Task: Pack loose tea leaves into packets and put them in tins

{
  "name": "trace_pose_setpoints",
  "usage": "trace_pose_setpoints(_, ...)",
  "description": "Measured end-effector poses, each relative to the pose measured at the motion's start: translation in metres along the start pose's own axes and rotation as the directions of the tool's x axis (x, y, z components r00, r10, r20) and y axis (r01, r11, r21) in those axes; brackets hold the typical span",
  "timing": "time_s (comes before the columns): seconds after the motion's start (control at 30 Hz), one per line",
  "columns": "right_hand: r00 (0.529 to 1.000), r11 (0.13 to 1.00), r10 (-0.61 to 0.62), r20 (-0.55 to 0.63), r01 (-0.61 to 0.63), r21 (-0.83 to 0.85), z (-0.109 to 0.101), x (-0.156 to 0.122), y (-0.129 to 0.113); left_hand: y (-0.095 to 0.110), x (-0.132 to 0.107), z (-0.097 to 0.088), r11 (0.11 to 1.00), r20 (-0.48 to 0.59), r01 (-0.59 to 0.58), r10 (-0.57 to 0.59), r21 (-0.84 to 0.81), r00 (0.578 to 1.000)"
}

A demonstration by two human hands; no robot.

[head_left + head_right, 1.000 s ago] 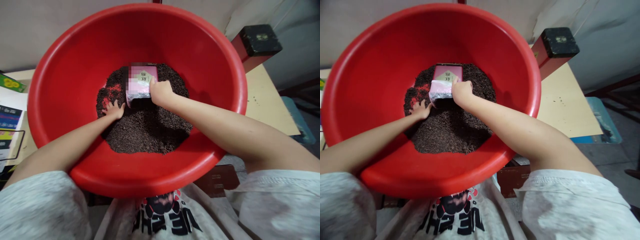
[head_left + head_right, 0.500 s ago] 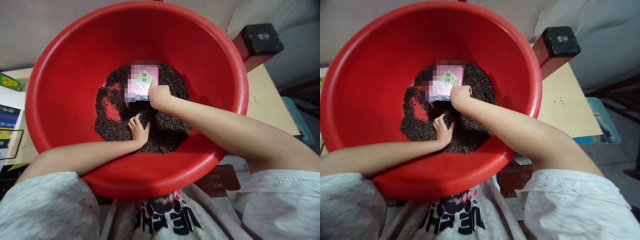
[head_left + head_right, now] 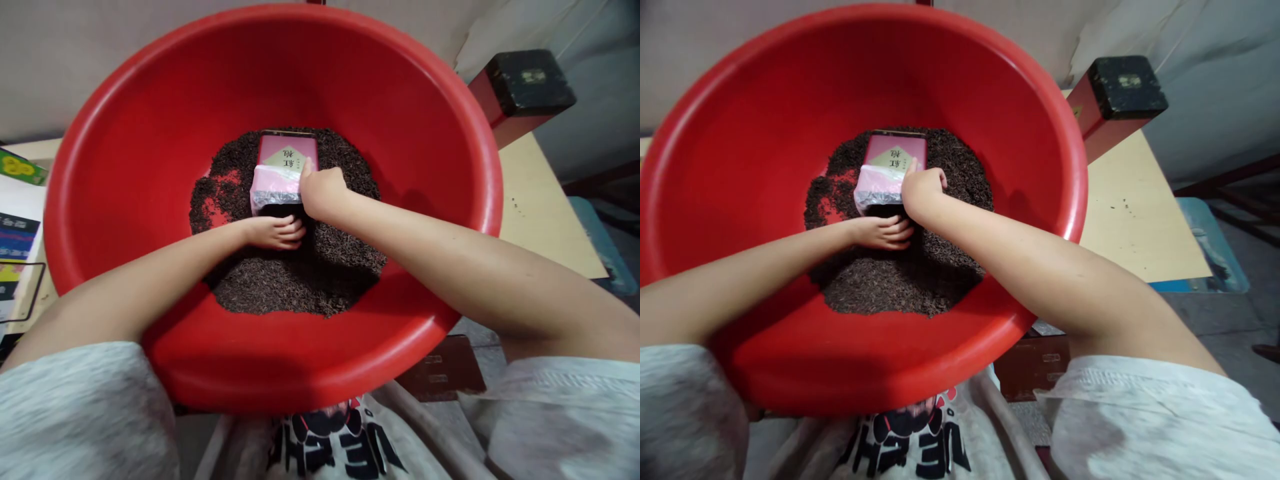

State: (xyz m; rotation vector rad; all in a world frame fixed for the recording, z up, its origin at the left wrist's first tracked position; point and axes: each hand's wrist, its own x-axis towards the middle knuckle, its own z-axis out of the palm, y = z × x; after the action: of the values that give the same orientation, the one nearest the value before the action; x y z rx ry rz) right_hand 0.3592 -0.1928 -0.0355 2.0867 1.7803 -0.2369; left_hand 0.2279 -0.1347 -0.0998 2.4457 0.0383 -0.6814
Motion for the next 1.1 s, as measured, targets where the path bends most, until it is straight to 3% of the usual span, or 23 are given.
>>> trace_pose_setpoints(0.13,0.999,0.999,0.05,0.013,-0.05,0.01,0.002,0.005,0.004,-0.005,-0.007,-0.018,0.972,-0.145,0.186,-0.165,0.141,0.976)
trace_pose_setpoints(0.27,1.0,1.0,0.021,0.02,-0.021,0.009,0.0,0.004,0.006,0.017,-0.002,-0.005,0.935,-0.274,0.234,-0.159,0.267,0.949)
trace_pose_setpoints(0.37,1.0,1.0,0.001,-0.021,-0.001,-0.025,0.002,0.005,0.006,0.045,0.002,0.028,0.94,-0.261,0.073,0.018,0.333,0.965)
trace_pose_setpoints(0.43,0.999,0.999,0.002,-0.047,-0.004,-0.04,0.005,0.007,0.006,0.059,0.007,0.053,0.93,-0.109,-0.185,0.23,0.317,0.967)
trace_pose_setpoints(0.5,0.999,0.999,0.011,-0.051,-0.013,-0.042,0.008,0.009,0.006,0.065,0.014,0.075,0.9,-0.02,-0.348,0.366,0.262,0.931)
trace_pose_setpoints(0.6,0.999,0.999,0.008,-0.037,-0.01,-0.048,0.01,0.012,0.006,0.058,0.026,0.089,0.913,-0.034,-0.352,0.366,0.204,0.93)
trace_pose_setpoints(0.77,1.0,0.994,0.018,-0.008,-0.019,-0.108,0.001,0.008,0.013,0.039,0.034,0.072,0.946,0.034,-0.309,0.308,0.098,0.951)
trace_pose_setpoints(0.9,1.0,0.991,0.031,0.001,-0.031,-0.128,-0.003,0.005,0.018,0.032,0.036,0.046,0.953,0.038,-0.248,0.246,0.176,0.969)
trace_pose_setpoints(1.0,0.999,0.993,0.038,-0.019,-0.04,-0.114,-0.002,0.008,0.019,0.025,0.04,0.025,0.905,-0.043,-0.26,0.291,0.336,0.956)
trace_pose_setpoints(1.1,0.999,0.993,0.03,-0.015,-0.031,-0.118,-0.001,0.011,0.018,0.016,0.041,0.002,0.818,-0.226,-0.052,0.219,0.573,0.949)
